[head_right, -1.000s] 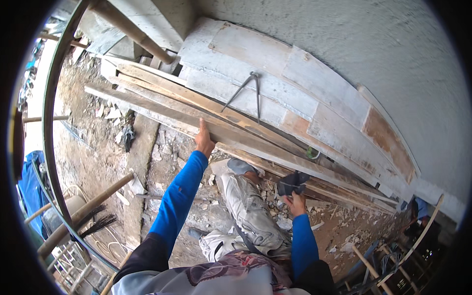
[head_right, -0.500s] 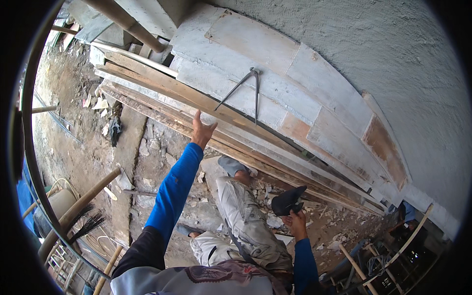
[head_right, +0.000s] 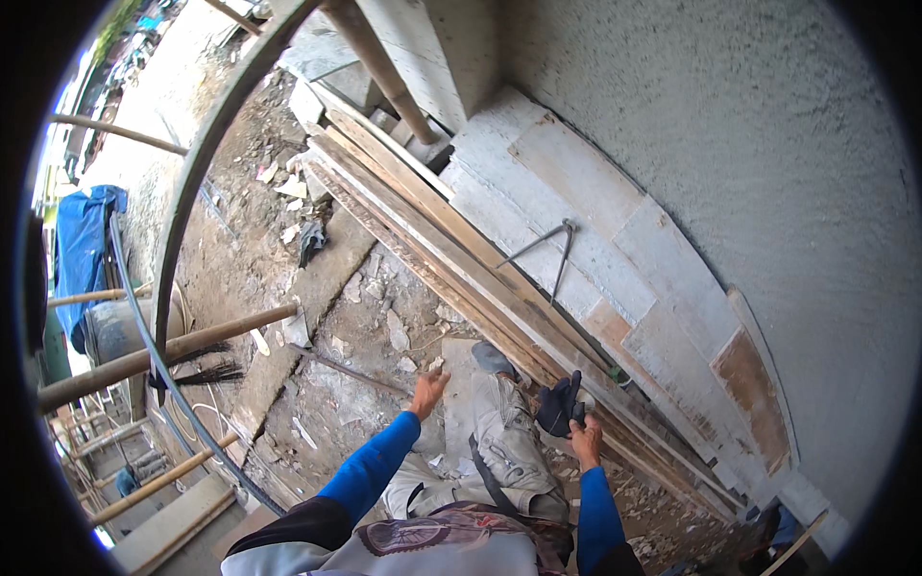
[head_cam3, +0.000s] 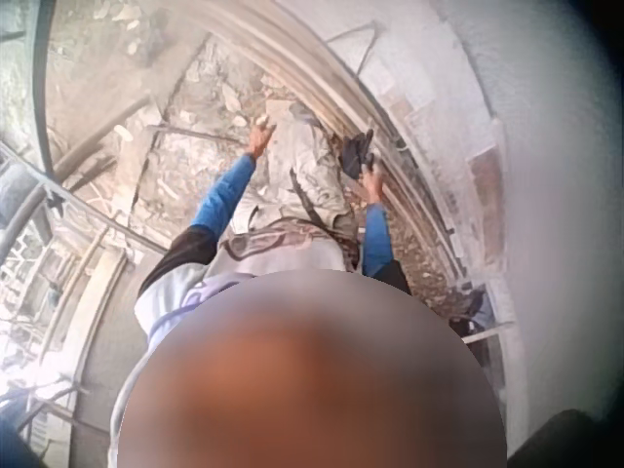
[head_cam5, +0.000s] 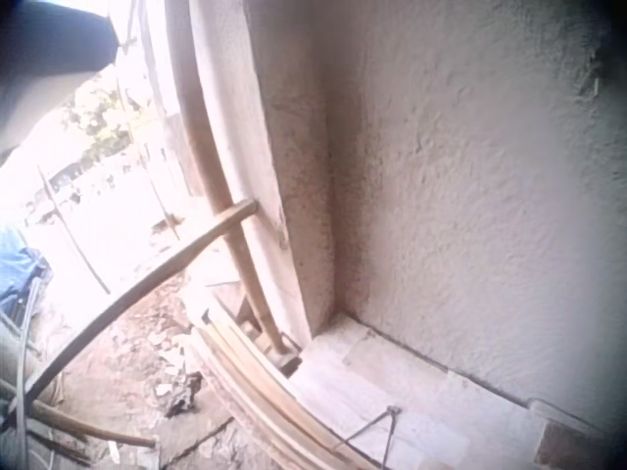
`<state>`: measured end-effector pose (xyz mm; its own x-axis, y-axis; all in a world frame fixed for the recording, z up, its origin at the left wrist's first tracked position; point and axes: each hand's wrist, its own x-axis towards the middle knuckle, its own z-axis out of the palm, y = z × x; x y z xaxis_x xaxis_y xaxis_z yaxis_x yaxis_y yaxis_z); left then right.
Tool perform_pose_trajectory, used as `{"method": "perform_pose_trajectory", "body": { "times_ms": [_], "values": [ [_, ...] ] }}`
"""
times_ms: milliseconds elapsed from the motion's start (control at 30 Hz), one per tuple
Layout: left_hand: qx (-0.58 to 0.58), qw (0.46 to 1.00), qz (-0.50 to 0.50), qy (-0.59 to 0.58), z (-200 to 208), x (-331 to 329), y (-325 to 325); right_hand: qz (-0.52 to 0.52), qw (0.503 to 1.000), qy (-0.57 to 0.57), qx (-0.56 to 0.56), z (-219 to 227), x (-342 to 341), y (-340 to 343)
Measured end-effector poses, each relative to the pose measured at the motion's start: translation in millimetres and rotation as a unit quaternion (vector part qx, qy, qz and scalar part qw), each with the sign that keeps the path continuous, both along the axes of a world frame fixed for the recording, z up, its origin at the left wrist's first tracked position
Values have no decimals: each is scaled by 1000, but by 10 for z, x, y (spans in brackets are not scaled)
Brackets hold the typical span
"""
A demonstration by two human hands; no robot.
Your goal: The person puts on work gloves and then works with a coworker to assemble a rebar cage. They position and align rebar ties and rods, coordinating with another worker to secure the structure.
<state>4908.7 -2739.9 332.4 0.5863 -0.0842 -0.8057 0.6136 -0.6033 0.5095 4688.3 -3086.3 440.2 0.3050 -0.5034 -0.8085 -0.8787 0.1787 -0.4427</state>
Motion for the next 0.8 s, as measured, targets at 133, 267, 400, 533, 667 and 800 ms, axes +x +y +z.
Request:
{"method": "perform_pose_trajectory", "body": {
  "times_ms": [133, 267, 400, 533, 667, 800],
  "values": [
    [33, 937, -344, 47, 574, -786, 655, 192, 971, -90, -114, 262, 719, -260],
    [-51, 901, -403, 155, 1378, -1145, 697, 276, 932, -214, -94, 901, 1746, -129],
    [-64, 998, 4, 18, 2099, -881, 485, 246, 898, -324, 169, 1920, 2633, 393],
    [-66, 949, 219, -216, 2660, -506, 331, 487, 789, -376, 0, 2588, 3316, 1030],
    [-168, 861, 401, -266, 3341, -524, 480, 582, 644, -485, -104, 2861, 3509, 1821],
    [-206, 750, 530, -339, 4025, -807, 750, 616, 592, -519, -11, 3208, 3251, 2448]
  ]
}}
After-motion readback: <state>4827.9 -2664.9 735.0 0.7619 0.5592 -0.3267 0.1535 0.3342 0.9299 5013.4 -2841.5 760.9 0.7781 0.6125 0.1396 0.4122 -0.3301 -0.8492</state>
